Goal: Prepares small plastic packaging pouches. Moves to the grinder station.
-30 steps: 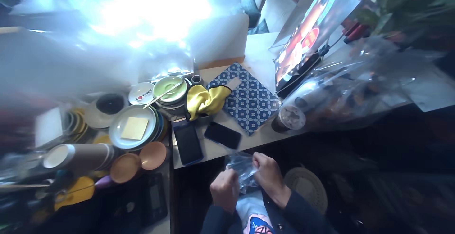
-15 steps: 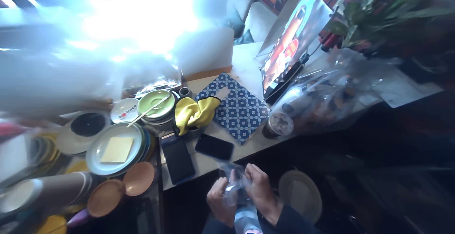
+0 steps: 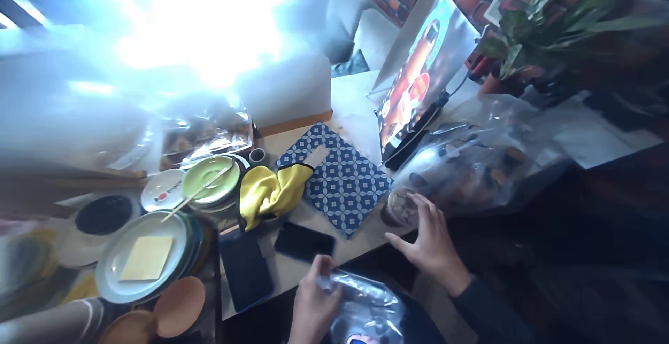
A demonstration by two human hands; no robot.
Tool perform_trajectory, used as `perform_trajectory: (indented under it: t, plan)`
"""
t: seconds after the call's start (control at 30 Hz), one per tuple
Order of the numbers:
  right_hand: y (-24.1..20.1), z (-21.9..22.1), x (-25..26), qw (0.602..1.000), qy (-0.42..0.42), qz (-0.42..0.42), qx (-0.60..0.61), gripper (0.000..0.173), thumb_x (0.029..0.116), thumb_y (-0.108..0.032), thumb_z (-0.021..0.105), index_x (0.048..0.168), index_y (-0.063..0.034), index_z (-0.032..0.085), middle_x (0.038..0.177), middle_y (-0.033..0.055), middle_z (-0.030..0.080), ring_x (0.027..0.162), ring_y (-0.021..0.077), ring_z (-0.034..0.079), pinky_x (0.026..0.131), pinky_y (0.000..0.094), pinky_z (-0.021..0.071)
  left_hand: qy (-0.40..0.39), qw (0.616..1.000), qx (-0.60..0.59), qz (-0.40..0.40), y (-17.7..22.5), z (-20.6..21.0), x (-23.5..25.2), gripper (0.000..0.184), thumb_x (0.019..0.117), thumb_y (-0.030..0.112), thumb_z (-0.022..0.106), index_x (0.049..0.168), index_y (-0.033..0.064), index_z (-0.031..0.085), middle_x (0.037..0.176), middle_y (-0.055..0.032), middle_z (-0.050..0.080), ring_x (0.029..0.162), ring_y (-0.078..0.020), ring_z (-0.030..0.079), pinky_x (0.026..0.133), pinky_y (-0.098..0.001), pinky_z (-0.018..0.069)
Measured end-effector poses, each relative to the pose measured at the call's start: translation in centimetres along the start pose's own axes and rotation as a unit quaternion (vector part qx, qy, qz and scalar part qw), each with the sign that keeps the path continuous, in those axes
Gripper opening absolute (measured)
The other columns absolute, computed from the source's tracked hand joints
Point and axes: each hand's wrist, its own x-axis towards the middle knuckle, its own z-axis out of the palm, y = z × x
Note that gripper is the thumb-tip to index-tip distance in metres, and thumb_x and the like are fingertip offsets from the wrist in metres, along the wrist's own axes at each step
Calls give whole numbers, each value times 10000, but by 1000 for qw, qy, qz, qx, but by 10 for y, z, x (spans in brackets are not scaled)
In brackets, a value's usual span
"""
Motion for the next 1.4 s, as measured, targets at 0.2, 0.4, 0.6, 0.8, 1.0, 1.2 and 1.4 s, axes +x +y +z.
perform_trajectory:
  t: [0.2, 0.4, 0.6, 0.8, 1.0, 1.2, 1.4]
  plan:
    - [13, 34, 33, 994, 23, 58, -92, 941, 632, -283, 905, 1479, -122, 528, 1446, 278, 500, 1207, 499, 575, 912, 623, 542, -88, 987, -88, 106, 0, 9, 24, 298, 880, 291, 801, 1017, 84, 635, 852, 5, 674, 714, -71, 650, 643, -264, 581]
    - [6, -18, 59, 996, -21, 25, 84, 889, 574, -413, 884, 1382, -161, 614, 1283, 101, 631, 1102, 245, 650, 874, 506, 581, -115, 991, 16, 64, 8, 6, 32, 121, 877, 185, 699, 934, 87, 659, 757, -10, 646, 655, -101, 623, 611, -312, 549]
    - [-9, -63, 86, 934, -122, -47, 333, 910, 618, -461, 891, 1443, -260, 563, 1216, 4, 692, 951, 131, 702, 774, 313, 626, -132, 978, 145, -73, 36, 22, 57, 302, 850, 200, 713, 1121, 67, 689, 912, -114, 722, 854, -274, 709, 806, -519, 578]
    - [6, -7, 75, 871, -242, -94, 417, 922, 638, -419, 920, 1438, -141, 556, 1300, 60, 655, 1052, 157, 675, 874, 343, 606, -129, 988, 33, -83, 45, 22, 63, 425, 817, 226, 775, 1181, 34, 670, 1055, -123, 733, 984, -236, 716, 916, -460, 574]
    - [27, 24, 44, 902, -252, -101, 336, 904, 591, -330, 936, 1405, -161, 579, 1347, 40, 606, 1197, 140, 615, 991, 347, 575, -121, 931, -255, -232, 8, 14, 32, 258, 947, 114, 707, 1145, -30, 626, 950, -115, 742, 794, -203, 753, 747, -374, 654]
    - [17, 45, 23, 945, -138, -184, 233, 893, 562, -365, 925, 1371, -140, 621, 1342, 87, 589, 1243, 166, 580, 1023, 345, 555, -123, 966, -142, -179, 8, 13, 34, 191, 966, 195, 669, 1057, 27, 660, 921, -72, 719, 800, -167, 729, 745, -367, 636]
    - [11, 61, 11, 960, -120, -216, 130, 930, 519, -482, 897, 1370, -212, 635, 1336, 139, 583, 1224, 251, 581, 986, 412, 557, -74, 987, -71, -122, 33, 19, 42, 208, 907, 271, 650, 890, 66, 675, 817, -35, 651, 755, -143, 649, 722, -370, 559]
